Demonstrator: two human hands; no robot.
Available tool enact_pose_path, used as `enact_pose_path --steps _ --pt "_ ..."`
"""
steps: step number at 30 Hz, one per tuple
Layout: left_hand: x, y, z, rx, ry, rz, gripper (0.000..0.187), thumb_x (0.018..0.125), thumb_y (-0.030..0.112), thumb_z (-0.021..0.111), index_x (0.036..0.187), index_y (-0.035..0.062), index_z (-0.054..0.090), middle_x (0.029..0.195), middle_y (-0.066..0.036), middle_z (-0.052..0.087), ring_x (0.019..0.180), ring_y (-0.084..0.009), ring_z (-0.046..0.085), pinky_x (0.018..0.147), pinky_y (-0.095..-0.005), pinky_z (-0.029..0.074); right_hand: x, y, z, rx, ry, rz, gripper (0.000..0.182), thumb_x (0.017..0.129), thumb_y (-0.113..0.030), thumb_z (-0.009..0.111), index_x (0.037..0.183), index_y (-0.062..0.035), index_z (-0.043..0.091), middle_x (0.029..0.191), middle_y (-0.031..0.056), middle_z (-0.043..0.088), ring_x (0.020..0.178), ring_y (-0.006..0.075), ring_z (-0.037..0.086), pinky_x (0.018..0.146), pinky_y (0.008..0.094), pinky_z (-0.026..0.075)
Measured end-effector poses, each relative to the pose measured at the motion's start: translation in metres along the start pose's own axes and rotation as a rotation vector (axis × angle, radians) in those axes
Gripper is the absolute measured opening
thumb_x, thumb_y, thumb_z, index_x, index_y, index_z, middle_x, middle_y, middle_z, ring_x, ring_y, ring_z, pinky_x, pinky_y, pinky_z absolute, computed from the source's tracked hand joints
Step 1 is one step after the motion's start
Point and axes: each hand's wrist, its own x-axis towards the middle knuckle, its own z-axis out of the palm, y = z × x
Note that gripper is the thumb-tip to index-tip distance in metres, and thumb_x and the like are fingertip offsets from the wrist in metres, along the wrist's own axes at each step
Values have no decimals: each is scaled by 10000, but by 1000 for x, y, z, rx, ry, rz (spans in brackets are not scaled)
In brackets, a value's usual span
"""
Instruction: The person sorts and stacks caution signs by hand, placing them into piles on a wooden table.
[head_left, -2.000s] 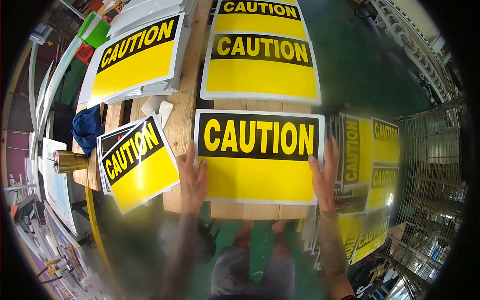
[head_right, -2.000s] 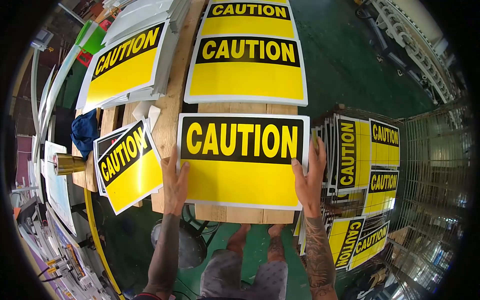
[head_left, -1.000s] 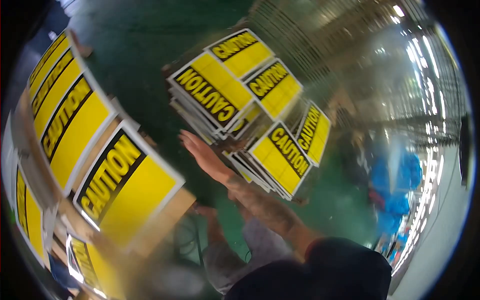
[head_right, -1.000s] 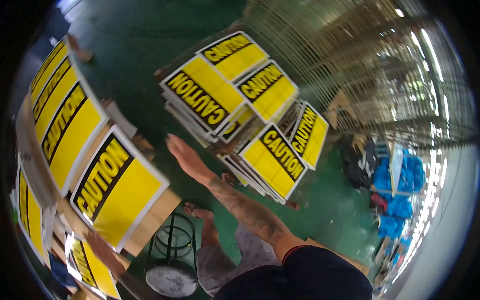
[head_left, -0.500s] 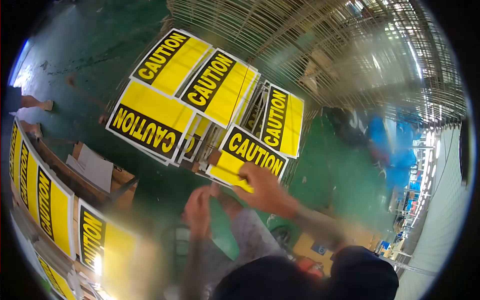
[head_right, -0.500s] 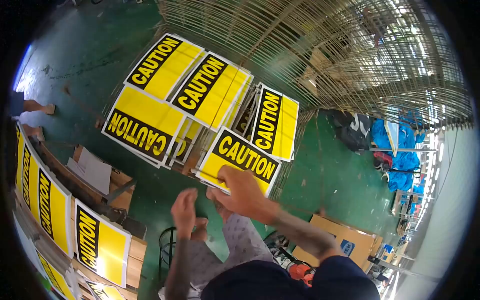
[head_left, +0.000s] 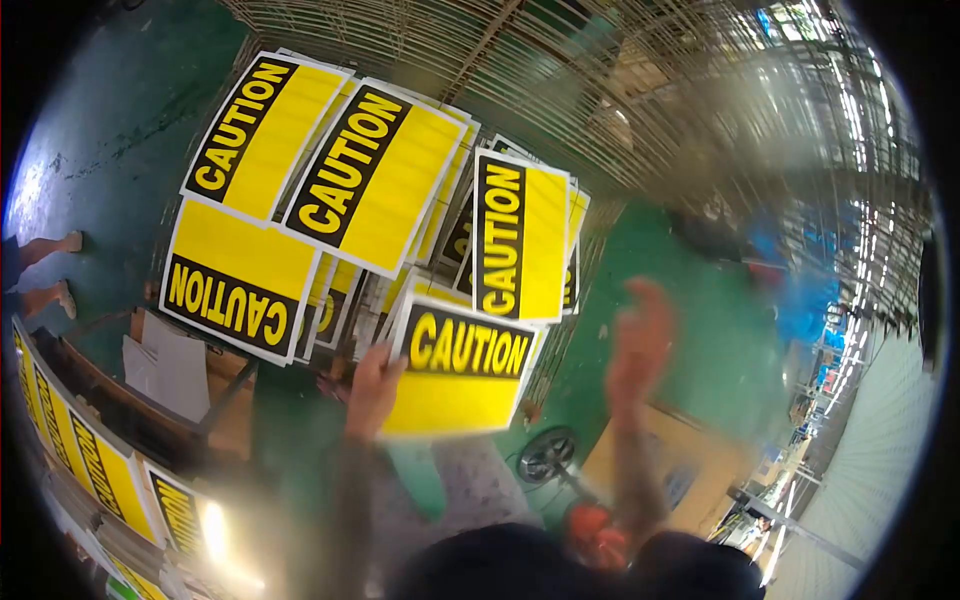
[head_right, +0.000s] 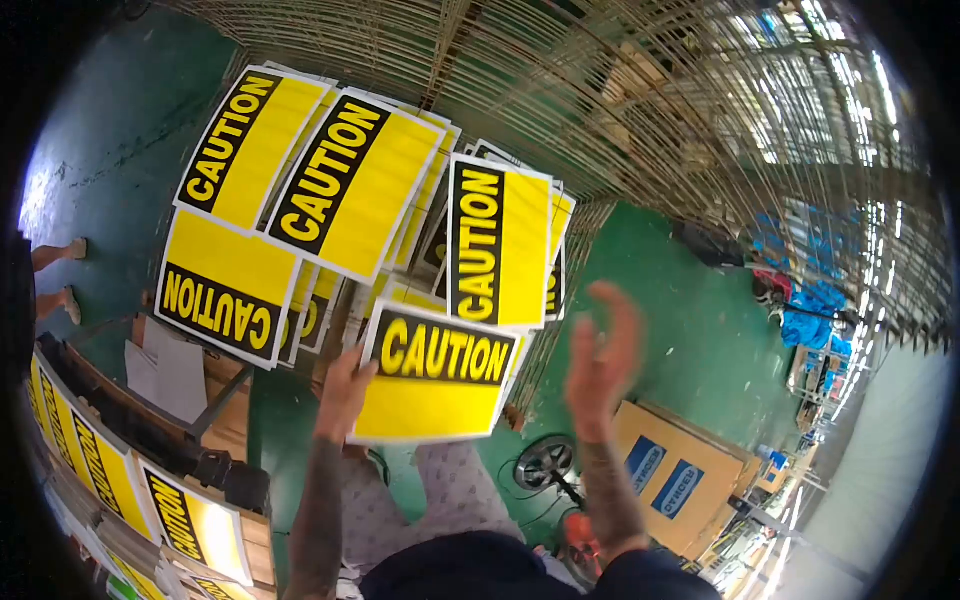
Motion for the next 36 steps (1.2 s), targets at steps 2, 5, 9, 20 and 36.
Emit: enact_pose_path --steps 2,5,9,20,36 --pt "-46 22 0 -83 -1 -219 412 1007 181 676 1353 -33 612 1182 -160 710 1099 -260 656 979 -377 495 -91 103 65 94 -321 627 529 1068 -243 621 1482 57 486 1506 215 551 1406 339 516 1189 416 380" --pt "-80 30 9 -307 -30 -300 382 1044 66 623 1413 -23 584 1232 -65 689 1124 -150 624 1016 -283 474 -155 132 98 250 -448 867 685 1069 -366 657 1548 63 421 1502 231 530 1389 304 507 1165 385 392" --pt "-78 -25 -1 -242 8 -327 362 1058 30 575 1415 -26 562 1293 -82 677 1138 -164 644 1028 -303 490 -168 142 93 340 -328 924 680 1027 -379 723 1499 51 488 1298 166 627 1163 233 604 1018 366 487" --pt "-113 -46 129 -146 239 -283 387 1080 89 497 1453 -10 506 1448 -129 535 1308 -222 562 1150 -378 433 44 117 99 -1 -710 323 587 821 -466 889 1092 11 681 956 210 751 896 353 753 781 452 565" --pt "30 -24 257 -1340 249 -604 572 1067 246 598 1554 80 349 1597 -115 394 1527 -296 354 1266 -508 269 175 136 247 -157 -749 -360 631 746 -428 901 1227 -94 667 1233 112 638 1245 352 575 1058 478 452"
